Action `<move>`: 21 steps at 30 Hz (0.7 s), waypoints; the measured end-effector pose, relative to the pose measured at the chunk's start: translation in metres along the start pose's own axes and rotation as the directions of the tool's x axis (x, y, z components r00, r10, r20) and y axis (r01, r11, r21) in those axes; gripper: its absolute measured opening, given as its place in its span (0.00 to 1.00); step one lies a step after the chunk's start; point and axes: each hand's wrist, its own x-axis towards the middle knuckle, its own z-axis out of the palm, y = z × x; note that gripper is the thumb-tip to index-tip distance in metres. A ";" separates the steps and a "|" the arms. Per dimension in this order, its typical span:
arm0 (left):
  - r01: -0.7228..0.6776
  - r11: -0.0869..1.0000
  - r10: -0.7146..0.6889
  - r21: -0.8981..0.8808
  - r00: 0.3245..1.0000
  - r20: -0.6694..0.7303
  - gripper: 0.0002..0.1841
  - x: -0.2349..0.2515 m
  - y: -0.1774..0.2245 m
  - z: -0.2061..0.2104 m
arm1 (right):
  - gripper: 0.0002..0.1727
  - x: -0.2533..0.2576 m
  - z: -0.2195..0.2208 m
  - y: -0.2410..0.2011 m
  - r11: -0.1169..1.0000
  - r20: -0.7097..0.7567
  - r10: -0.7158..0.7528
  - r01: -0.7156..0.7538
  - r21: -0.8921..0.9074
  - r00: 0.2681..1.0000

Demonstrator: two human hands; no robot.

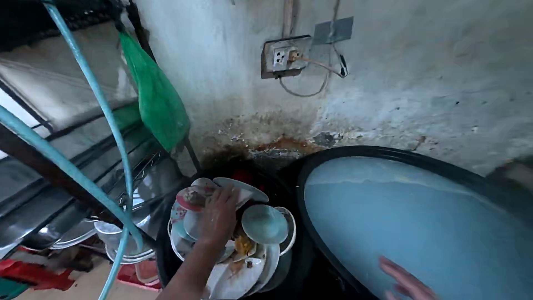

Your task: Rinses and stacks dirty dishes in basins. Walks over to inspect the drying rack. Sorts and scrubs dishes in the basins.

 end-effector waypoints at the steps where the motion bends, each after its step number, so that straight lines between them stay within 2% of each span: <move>1: -0.151 0.988 0.152 0.021 0.984 -0.090 0.23 -0.002 -0.001 -0.001 | 0.31 0.018 0.012 -0.026 0.997 0.060 -0.048 0.051 -0.049 0.997; 3: -0.391 0.919 0.392 0.046 0.902 -0.181 0.23 -0.003 0.010 -0.004 | 0.39 0.058 0.038 -0.074 0.978 0.127 -0.118 0.137 -0.154 0.985; 5: -0.522 0.853 0.515 0.009 0.837 -0.185 0.24 -0.005 0.035 -0.007 | 0.45 0.094 0.063 -0.097 0.954 0.114 -0.162 0.185 -0.235 0.980; 7: -0.572 0.818 0.550 -0.063 0.808 -0.211 0.20 -0.009 0.061 -0.007 | 0.44 0.121 0.083 -0.091 0.923 0.019 -0.257 0.251 -0.291 0.966; 10: -0.535 0.834 0.507 -0.133 0.839 -0.196 0.23 -0.015 0.082 0.009 | 0.38 0.131 0.081 -0.067 0.874 -0.062 -0.370 0.324 -0.362 0.927; 12: -0.412 0.888 0.402 -0.202 0.911 -0.094 0.24 -0.019 0.077 0.018 | 0.33 0.119 0.064 -0.047 0.910 -0.084 -0.309 0.269 -0.315 0.947; 13: -0.317 0.913 0.322 -0.256 0.946 -0.021 0.26 -0.020 0.069 0.021 | 0.29 0.111 0.054 -0.032 0.953 -0.152 -0.251 0.217 -0.211 0.956; 15: -0.088 0.941 0.145 -0.328 0.977 0.154 0.29 -0.012 0.042 0.021 | 0.29 0.099 0.026 0.005 0.996 -0.297 -0.070 0.082 0.028 0.952; 17: 0.124 0.922 -0.040 -0.367 0.973 0.226 0.24 -0.001 0.014 0.020 | 0.30 0.091 -0.008 0.047 0.998 -0.419 0.043 -0.056 -0.018 0.907; 19: 0.314 0.864 -0.189 -0.393 0.926 0.325 0.22 0.011 0.003 0.016 | 0.31 0.078 -0.030 0.075 0.980 -0.463 0.117 -0.176 -0.087 0.879; 21: 0.405 0.819 -0.242 -0.405 0.886 0.395 0.25 0.019 0.008 0.020 | 0.34 0.070 -0.033 0.097 0.964 -0.461 0.220 -0.263 -0.031 0.860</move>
